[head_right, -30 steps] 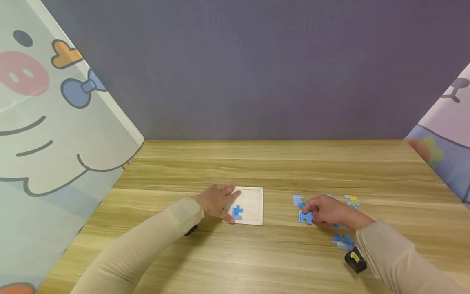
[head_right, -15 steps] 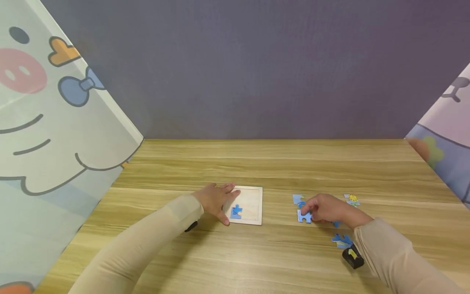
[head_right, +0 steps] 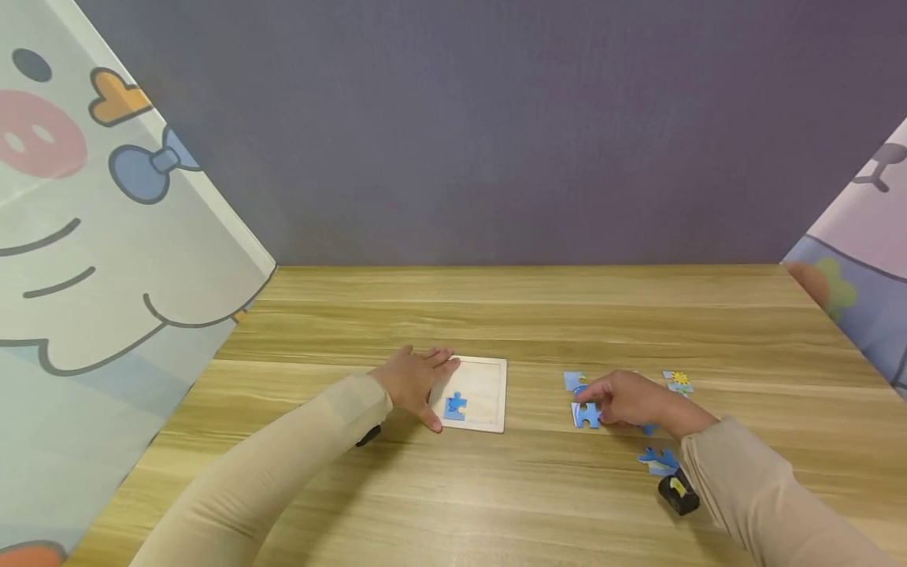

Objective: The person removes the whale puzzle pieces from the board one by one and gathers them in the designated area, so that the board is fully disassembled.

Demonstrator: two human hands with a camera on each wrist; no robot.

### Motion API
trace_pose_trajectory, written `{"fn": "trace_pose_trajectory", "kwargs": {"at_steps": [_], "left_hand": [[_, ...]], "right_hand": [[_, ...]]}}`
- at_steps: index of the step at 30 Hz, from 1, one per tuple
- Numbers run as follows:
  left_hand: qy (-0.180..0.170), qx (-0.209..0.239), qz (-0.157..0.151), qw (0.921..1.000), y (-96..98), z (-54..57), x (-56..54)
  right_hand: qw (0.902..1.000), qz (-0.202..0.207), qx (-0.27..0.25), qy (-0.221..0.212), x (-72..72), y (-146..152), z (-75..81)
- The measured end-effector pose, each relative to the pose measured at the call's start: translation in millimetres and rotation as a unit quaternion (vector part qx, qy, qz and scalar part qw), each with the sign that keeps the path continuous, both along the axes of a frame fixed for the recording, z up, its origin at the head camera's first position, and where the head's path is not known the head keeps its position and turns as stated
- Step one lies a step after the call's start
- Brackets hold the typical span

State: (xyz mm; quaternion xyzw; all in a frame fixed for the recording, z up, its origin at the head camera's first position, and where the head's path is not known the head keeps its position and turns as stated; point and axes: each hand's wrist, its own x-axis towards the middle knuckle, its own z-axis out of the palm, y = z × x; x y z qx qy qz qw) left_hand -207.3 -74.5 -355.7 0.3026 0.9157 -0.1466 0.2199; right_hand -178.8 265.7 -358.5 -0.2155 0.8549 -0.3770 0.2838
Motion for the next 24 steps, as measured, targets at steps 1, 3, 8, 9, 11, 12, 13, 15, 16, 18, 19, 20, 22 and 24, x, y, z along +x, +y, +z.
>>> {"fn": "trace_pose_trajectory", "kwargs": {"at_steps": [1, 3, 8, 9, 11, 12, 13, 15, 16, 18, 19, 20, 22, 24], "left_hand": [[0.0, -0.001, 0.001, 1.0, -0.3, -0.2, 0.0], [-0.002, -0.003, 0.004, 1.0, -0.8, 0.3, 0.5], [-0.009, 0.007, 0.007, 0.9999, -2.0, 2.5, 2.3], [-0.009, 0.009, 0.009, 0.9999, -2.0, 2.6, 2.6], [-0.011, 0.012, 0.011, 0.9998, -1.9, 2.7, 2.8], [-0.012, 0.013, 0.013, 0.9998, -1.8, 2.2, 2.6], [-0.011, 0.013, 0.014, 0.9998, -1.6, 2.0, 2.5], [-0.011, 0.013, 0.015, 0.9997, -1.4, 0.9, 1.9], [-0.012, 0.013, 0.015, 0.9997, -1.2, 0.5, 1.6], [-0.013, 0.015, 0.017, 0.9997, -0.8, -0.1, 1.5], [-0.013, 0.017, 0.019, 0.9996, -0.7, 0.0, 1.6], [-0.013, 0.017, 0.02, 0.9996, -0.5, -0.3, 1.6], [-0.013, 0.015, 0.023, 0.9995, 0.2, -0.1, 2.0], [-0.01, 0.012, 0.026, 0.9995, 1.1, -0.2, 2.4]], "right_hand": [[1.0, -0.001, 0.006, 0.003, 0.0, 0, 0.3], [0.9998, -0.004, 0.016, 0.006, 0.5, -1, 1.1], [0.9998, 0.003, 0.018, 0.01, 1.6, 0, 2.3], [0.9998, 0.005, 0.016, 0.009, 1.7, 0, 2.5], [0.9998, 0.007, 0.013, 0.012, 1.9, 1, 3.1], [0.9998, 0.006, 0.014, 0.015, 1.8, 2, 3.6], [0.9997, 0.002, 0.015, 0.019, 1.8, 2, 4.3], [0.9993, -0.006, 0.021, 0.031, 2.1, 2, 5.5], [0.9989, -0.01, 0.023, 0.039, 2.4, 2, 6.2], [0.9978, -0.014, 0.023, 0.06, 3.1, 0, 7.5], [0.997, -0.016, 0.024, 0.072, 3.4, -1, 8.1], [0.996, -0.015, 0.023, 0.085, 3.9, -1, 8.6], [0.9932, -0.014, 0.021, 0.113, 4.8, -4, 9.7], [0.9899, -0.021, 0.026, 0.138, 6.2, -8, 10.7]]}}
